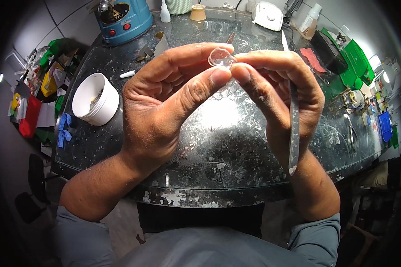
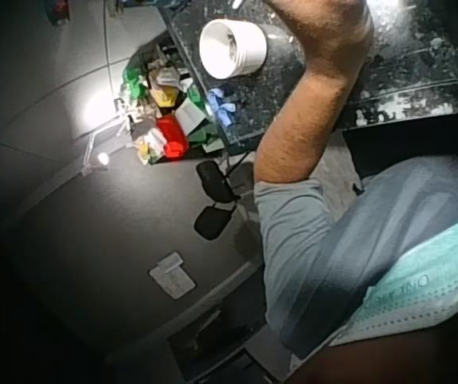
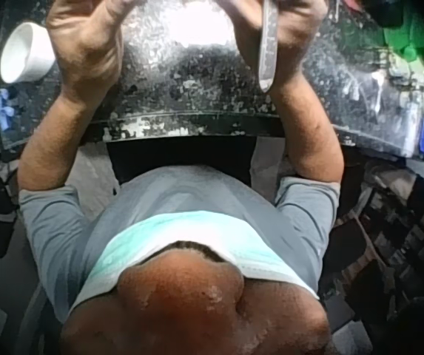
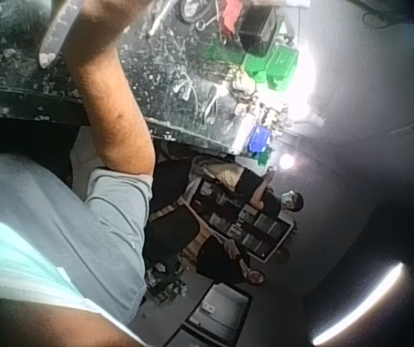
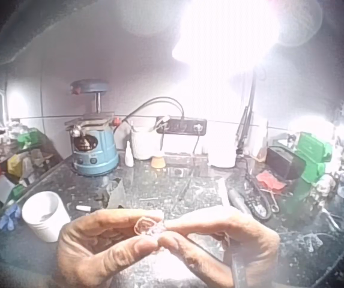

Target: The recorder is inspecting and adjusting a clear dental alignment tray or retainer using tweezers and an air tool.

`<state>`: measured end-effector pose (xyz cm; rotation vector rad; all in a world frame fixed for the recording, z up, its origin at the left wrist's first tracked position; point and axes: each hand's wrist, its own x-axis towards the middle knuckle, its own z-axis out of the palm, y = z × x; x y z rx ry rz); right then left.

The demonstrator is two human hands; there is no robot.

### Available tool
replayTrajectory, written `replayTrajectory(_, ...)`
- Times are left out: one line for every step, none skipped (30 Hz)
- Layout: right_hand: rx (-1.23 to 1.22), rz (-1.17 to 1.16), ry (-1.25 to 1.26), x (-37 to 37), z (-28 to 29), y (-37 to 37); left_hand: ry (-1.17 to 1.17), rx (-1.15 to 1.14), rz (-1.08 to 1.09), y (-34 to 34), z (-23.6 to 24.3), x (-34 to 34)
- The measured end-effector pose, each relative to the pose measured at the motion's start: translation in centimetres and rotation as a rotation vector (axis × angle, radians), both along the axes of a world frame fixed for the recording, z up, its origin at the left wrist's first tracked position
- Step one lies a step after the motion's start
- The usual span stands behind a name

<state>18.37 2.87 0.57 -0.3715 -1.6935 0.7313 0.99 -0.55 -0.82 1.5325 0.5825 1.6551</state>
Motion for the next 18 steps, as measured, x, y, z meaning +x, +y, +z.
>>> replayTrajectory(-0.008, 0.003, -0.002, -0.06, 0.03, -0.04, 0.006, 0.007, 0.0, -0.03, 0.02, -0.07)
replayTrajectory(-0.015, 0.006, -0.004, -0.1, 0.04, -0.05, 0.007, 0.006, 0.001, -0.03, 0.01, -0.16)
replayTrajectory(-0.015, 0.005, -0.004, -0.06, 0.05, -0.03, 0.011, 0.014, -0.005, -0.01, 0.0, -0.22)
replayTrajectory(0.003, 0.012, 0.002, -0.03, 0.04, 0.04, 0.016, 0.022, -0.01, 0.0, 0.01, -0.24)
replayTrajectory(0.022, 0.019, 0.009, 0.0, 0.03, 0.09, 0.016, 0.023, -0.011, -0.04, 0.06, -0.22)
replayTrajectory(0.021, 0.018, 0.009, -0.01, -0.04, 0.16, 0.017, 0.018, -0.01, -0.07, 0.08, -0.21)
replayTrajectory(0.029, 0.019, 0.007, -0.02, -0.1, 0.21, 0.018, 0.013, -0.009, -0.09, 0.11, -0.21)
replayTrajectory(0.037, 0.019, 0.005, -0.02, -0.14, 0.24, 0.018, 0.012, -0.009, -0.08, 0.12, -0.24)
replayTrajectory(0.036, 0.019, 0.005, -0.01, -0.14, 0.23, 0.03, 0.026, -0.001, -0.05, 0.12, -0.28)
replayTrajectory(0.019, 0.018, 0.004, 0.0, -0.11, 0.19, 0.042, 0.04, 0.007, -0.02, 0.13, -0.32)
replayTrajectory(0.002, 0.018, 0.004, 0.01, -0.08, 0.17, 0.042, 0.04, 0.007, -0.01, 0.18, -0.34)
replayTrajectory(0.002, 0.017, 0.004, -0.04, -0.06, 0.13, 0.033, 0.032, -0.004, -0.03, 0.27, -0.35)
replayTrajectory(-0.012, 0.03, 0.015, -0.16, -0.05, 0.08, 0.025, 0.025, -0.015, -0.04, 0.33, -0.37)
replayTrajectory(-0.026, 0.043, 0.027, -0.22, -0.04, 0.05, 0.025, 0.025, -0.015, -0.01, 0.36, -0.43)
replayTrajectory(-0.026, 0.045, 0.027, -0.23, -0.03, 0.08, 0.024, 0.028, -0.018, 0.01, 0.39, -0.53)
replayTrajectory(-0.034, 0.039, 0.015, -0.21, -0.03, 0.16, 0.023, 0.032, -0.021, 0.02, 0.43, -0.6)
replayTrajectory(-0.043, 0.034, 0.004, -0.21, -0.03, 0.22, 0.023, 0.032, -0.02, 0.04, 0.37, -0.61)
replayTrajectory(-0.044, 0.034, 0.003, -0.21, -0.12, 0.31, 0.003, 0.032, -0.01, 0.17, 0.18, -0.57)
